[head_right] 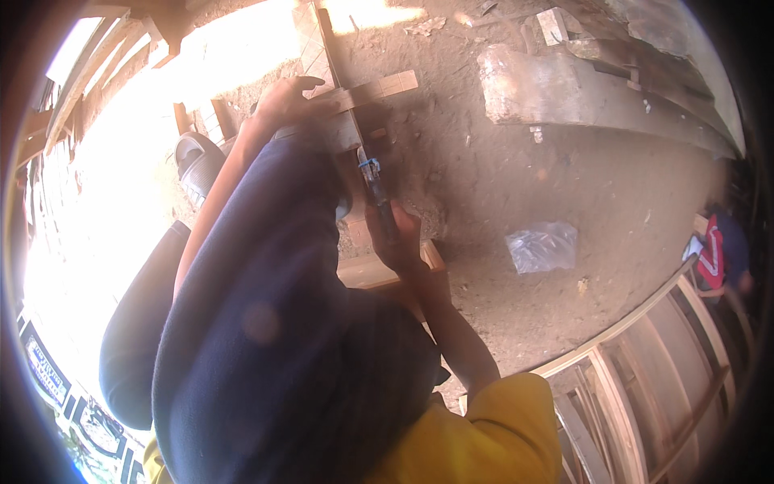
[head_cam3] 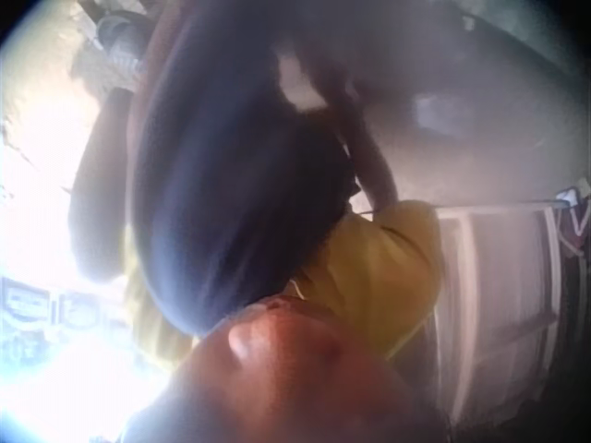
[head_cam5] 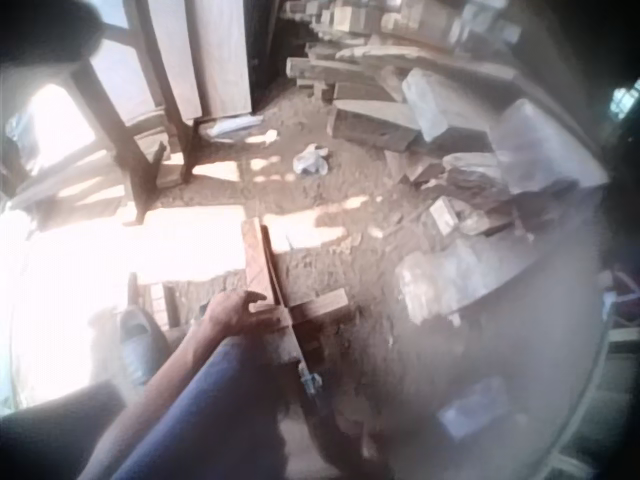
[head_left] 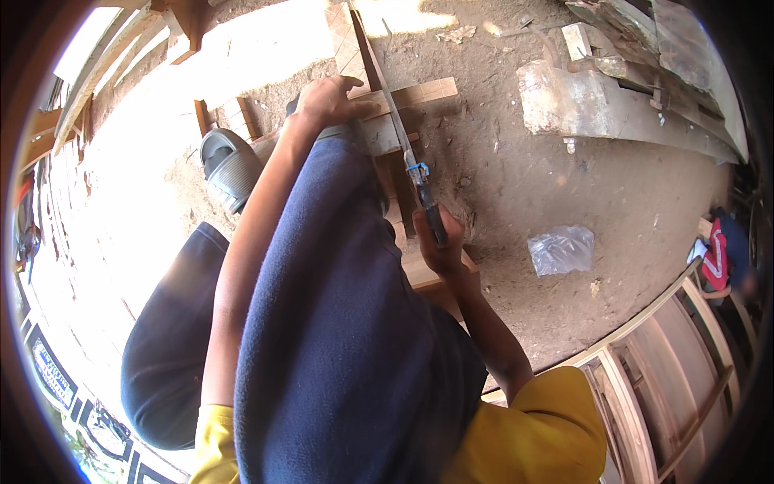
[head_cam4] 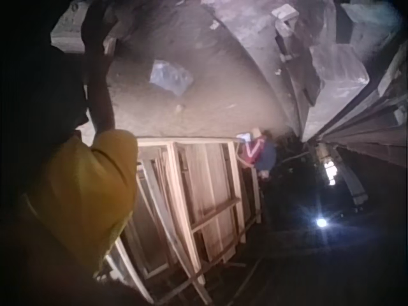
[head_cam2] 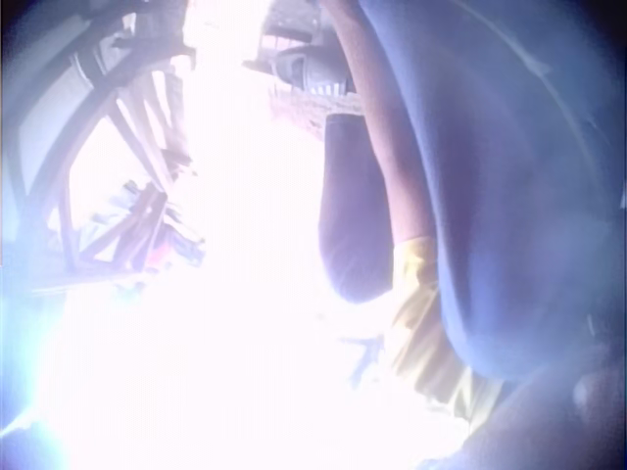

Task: The person uses a hand saw to cut a small piece of wood that is held in place by their foot. The person repeatedly saws through the wood, creating sawdust, and then separates the cut piece.

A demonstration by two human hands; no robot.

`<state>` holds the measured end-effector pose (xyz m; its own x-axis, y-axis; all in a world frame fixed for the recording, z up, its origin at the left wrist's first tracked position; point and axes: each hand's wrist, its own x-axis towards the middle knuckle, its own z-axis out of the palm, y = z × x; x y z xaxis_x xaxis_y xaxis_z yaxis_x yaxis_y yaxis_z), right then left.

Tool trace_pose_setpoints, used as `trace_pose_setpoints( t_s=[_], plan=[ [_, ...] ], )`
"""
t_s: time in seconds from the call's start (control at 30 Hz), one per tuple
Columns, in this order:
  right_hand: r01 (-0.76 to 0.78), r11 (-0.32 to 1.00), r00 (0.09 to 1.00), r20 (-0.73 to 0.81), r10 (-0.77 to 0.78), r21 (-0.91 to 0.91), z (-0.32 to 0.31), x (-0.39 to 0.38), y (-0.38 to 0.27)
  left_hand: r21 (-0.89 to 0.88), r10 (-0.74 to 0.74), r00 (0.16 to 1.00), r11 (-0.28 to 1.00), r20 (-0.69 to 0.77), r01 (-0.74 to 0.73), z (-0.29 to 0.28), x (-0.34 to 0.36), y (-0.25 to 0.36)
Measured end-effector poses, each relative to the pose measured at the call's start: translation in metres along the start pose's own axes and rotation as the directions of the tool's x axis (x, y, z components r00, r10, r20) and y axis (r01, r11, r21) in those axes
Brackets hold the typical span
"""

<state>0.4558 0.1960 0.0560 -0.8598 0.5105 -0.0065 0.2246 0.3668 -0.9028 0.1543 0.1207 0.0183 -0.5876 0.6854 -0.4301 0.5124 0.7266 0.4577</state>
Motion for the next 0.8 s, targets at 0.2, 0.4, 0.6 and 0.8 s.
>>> trace_pose_setpoints(
  t_s=[0.2, 0.4, 0.6, 0.8],
  plan=[
    [-0.031, 0.999, 0.999, 0.010, 0.031, 0.019, 0.018, -0.001, -0.008, 0.114, -0.033, 0.985, 0.993, 0.170, 0.014, -0.004, 0.022, -0.007],
    [-0.037, 0.999, 0.999, 0.021, 0.037, 0.006, 0.017, -0.001, -0.004, 0.035, -0.107, 0.977, 0.994, 0.186, 0.102, -0.002, 0.019, 0.000],
    [-0.168, 0.985, 0.984, 0.065, 0.165, 0.043, 0.018, -0.002, -0.011, 0.011, -0.149, 0.976, 0.989, 0.158, 0.149, 0.004, 0.023, -0.007],
    [-0.112, 0.993, 0.992, 0.065, 0.110, 0.027, 0.010, -0.022, -0.005, 0.026, -0.133, 0.982, 0.991, 0.132, 0.130, 0.001, 0.019, -0.005]
  ],
)
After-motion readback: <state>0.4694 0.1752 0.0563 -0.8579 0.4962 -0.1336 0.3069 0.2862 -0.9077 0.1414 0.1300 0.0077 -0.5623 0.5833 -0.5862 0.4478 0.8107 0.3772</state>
